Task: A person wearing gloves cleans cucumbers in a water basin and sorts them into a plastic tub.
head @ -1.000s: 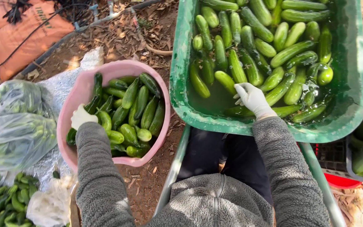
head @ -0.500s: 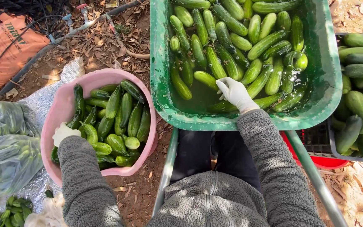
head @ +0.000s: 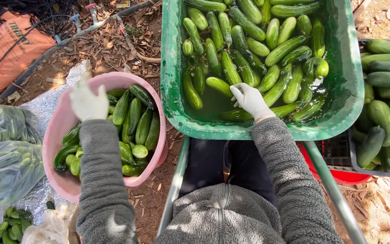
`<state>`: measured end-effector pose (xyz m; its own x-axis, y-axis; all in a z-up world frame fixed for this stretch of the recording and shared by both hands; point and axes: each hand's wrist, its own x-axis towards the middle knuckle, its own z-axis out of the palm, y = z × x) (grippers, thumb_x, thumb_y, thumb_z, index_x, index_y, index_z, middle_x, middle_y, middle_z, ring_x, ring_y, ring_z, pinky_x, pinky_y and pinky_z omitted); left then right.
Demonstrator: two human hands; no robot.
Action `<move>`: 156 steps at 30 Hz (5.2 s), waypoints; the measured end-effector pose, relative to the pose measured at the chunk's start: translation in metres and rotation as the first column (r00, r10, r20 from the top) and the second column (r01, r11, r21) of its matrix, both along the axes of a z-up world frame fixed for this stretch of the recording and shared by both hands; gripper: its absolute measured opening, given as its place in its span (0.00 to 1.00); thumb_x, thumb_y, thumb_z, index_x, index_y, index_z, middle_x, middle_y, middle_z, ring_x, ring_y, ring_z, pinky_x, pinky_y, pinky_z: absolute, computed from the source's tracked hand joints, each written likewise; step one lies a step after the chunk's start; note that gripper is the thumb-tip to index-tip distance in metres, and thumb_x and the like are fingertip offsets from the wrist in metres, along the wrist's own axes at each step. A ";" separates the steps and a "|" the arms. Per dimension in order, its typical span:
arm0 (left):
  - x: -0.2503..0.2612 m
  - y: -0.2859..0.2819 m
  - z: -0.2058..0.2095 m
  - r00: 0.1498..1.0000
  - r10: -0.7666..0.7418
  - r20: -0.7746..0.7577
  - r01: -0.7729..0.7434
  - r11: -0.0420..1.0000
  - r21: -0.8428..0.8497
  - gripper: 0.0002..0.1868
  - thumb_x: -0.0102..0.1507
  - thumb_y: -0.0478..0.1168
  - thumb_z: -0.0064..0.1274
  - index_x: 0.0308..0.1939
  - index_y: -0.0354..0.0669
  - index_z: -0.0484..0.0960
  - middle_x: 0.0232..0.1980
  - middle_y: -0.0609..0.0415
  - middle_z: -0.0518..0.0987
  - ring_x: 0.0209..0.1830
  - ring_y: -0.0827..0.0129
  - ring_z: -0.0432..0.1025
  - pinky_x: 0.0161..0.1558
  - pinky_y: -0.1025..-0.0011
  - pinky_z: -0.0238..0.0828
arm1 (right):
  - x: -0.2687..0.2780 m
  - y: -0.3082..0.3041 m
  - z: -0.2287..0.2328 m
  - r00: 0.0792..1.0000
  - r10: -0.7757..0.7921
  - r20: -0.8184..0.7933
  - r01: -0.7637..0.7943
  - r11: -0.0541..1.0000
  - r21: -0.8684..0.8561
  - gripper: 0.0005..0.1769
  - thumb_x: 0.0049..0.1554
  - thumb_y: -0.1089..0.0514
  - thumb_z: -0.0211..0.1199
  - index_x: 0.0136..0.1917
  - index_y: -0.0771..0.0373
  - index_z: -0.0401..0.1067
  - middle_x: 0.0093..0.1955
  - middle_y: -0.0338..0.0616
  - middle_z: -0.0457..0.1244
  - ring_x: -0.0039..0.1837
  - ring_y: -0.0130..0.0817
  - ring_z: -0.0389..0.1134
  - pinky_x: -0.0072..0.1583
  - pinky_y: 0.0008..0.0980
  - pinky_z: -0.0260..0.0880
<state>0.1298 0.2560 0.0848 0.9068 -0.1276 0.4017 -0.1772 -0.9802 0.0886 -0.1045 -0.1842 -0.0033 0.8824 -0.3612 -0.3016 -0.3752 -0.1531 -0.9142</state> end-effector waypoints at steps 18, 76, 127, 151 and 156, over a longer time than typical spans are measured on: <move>-0.057 -0.293 -0.121 0.617 -0.228 -0.753 0.235 0.967 -0.100 0.52 0.64 0.57 0.59 0.82 0.54 0.41 0.65 0.41 0.72 0.66 0.47 0.72 0.63 0.47 0.71 | -0.001 0.008 0.006 0.987 0.124 -0.102 -0.119 0.991 0.055 0.20 0.65 0.44 0.57 0.45 0.62 0.78 0.36 0.48 0.72 0.38 0.32 0.75 0.42 0.25 0.76; -0.100 -0.266 -0.078 0.261 -0.155 -0.953 0.563 0.826 0.019 0.60 0.44 0.71 0.69 0.71 0.40 0.69 0.71 0.43 0.73 0.73 0.55 0.67 0.74 0.55 0.62 | 0.004 -0.007 -0.019 0.946 0.175 -0.274 -0.237 0.948 -0.214 0.33 0.56 0.32 0.62 0.71 0.44 0.69 0.63 0.38 0.70 0.70 0.45 0.66 0.72 0.44 0.64; -0.117 -0.281 -0.145 0.248 -0.728 -0.640 -0.208 0.605 -0.769 0.25 0.67 0.51 0.58 0.65 0.51 0.75 0.52 0.30 0.80 0.24 0.52 0.82 0.18 0.74 0.82 | 0.006 -0.011 -0.001 0.967 -0.082 -0.241 0.148 0.952 0.269 0.51 0.54 0.39 0.74 0.79 0.55 0.52 0.76 0.67 0.54 0.59 0.51 0.73 0.58 0.36 0.78; -0.122 -0.288 -0.144 0.026 -0.651 -0.759 -0.403 0.688 -0.604 0.40 0.60 0.52 0.66 0.71 0.43 0.67 0.49 0.33 0.81 0.26 0.50 0.81 0.20 0.76 0.80 | 0.015 -0.028 -0.076 0.984 -0.114 -0.136 0.054 0.922 -0.383 0.24 0.67 0.42 0.48 0.74 0.43 0.66 0.67 0.52 0.66 0.68 0.54 0.66 0.72 0.50 0.64; -0.105 -0.293 -0.198 0.039 -0.551 -0.833 -0.537 0.692 -0.483 0.37 0.62 0.72 0.50 0.54 0.42 0.75 0.34 0.29 0.82 0.16 0.51 0.78 0.13 0.67 0.77 | 0.009 -0.004 -0.034 0.934 0.191 -0.301 -0.292 0.894 -0.340 0.33 0.64 0.49 0.49 0.81 0.40 0.50 0.74 0.64 0.59 0.74 0.63 0.59 0.76 0.53 0.57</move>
<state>0.0246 -0.0367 -0.1131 0.4428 -0.4008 -0.8020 0.5939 -0.5390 0.5973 -0.0957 -0.1883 -0.0373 0.8686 -0.2768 -0.4111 -0.4921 -0.5795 -0.6496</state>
